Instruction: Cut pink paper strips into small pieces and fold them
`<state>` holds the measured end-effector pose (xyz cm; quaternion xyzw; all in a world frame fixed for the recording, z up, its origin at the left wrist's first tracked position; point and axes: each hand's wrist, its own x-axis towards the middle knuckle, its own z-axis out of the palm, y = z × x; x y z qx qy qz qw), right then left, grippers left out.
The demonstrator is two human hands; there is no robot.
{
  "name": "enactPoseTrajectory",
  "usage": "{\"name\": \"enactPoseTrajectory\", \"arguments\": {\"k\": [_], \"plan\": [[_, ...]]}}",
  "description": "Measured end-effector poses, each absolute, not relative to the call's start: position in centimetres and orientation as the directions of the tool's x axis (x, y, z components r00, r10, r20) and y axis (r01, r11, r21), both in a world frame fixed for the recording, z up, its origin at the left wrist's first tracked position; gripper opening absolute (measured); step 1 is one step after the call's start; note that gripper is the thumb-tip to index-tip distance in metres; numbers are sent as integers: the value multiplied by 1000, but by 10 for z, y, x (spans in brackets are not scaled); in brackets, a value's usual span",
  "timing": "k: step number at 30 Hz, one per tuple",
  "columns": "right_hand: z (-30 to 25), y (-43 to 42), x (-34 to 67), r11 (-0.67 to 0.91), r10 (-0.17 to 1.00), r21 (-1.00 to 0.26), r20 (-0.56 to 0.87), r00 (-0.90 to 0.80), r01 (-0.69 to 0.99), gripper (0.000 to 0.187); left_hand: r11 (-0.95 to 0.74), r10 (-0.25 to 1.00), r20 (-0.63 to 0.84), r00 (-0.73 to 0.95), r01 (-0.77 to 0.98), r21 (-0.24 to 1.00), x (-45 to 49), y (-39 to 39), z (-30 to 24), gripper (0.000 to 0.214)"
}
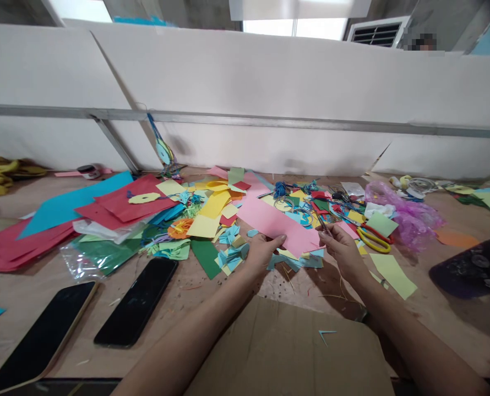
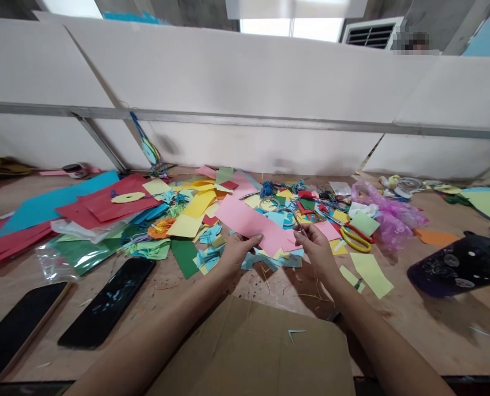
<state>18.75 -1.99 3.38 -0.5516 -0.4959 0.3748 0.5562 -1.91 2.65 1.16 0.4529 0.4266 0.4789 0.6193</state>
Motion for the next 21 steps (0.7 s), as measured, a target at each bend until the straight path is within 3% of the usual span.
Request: {"name": "enactPoseTrajectory", "arguments": {"k": [3, 6, 8, 12, 15, 17, 21], "plan": [[36, -21, 200, 96, 972, -909, 174, 160, 406, 27, 135, 983, -105, 152, -201, 970, -19, 26, 13, 33], [34, -29, 219, 16, 980, -698, 152, 127, 716, 22, 139, 985, -112, 133, -220, 965, -18, 25, 16, 34], [26, -39, 231, -35, 974, -553, 166, 151, 833, 25, 136, 984, -104, 142, -243, 960, -17, 24, 19, 34], [8, -55, 252, -91, 977, -402, 143, 161, 911, 27, 124, 980, -76, 186, -264, 956, -12, 24, 24, 35], [6, -61, 258, -4, 974, -319, 213, 76, 948, 23, 107, 976, -55, 210, -243, 964, -10, 26, 29, 33], [15, -65, 252, 92, 955, -331, 297, 11, 939, 30, 105, 975, -56, 215, -225, 969, -9, 26, 32, 32], [45, -76, 218, 283, 901, -495, 430, -51, 822, 44, 101, 975, -49, 216, -233, 967, -10, 16, 38, 30]]}}
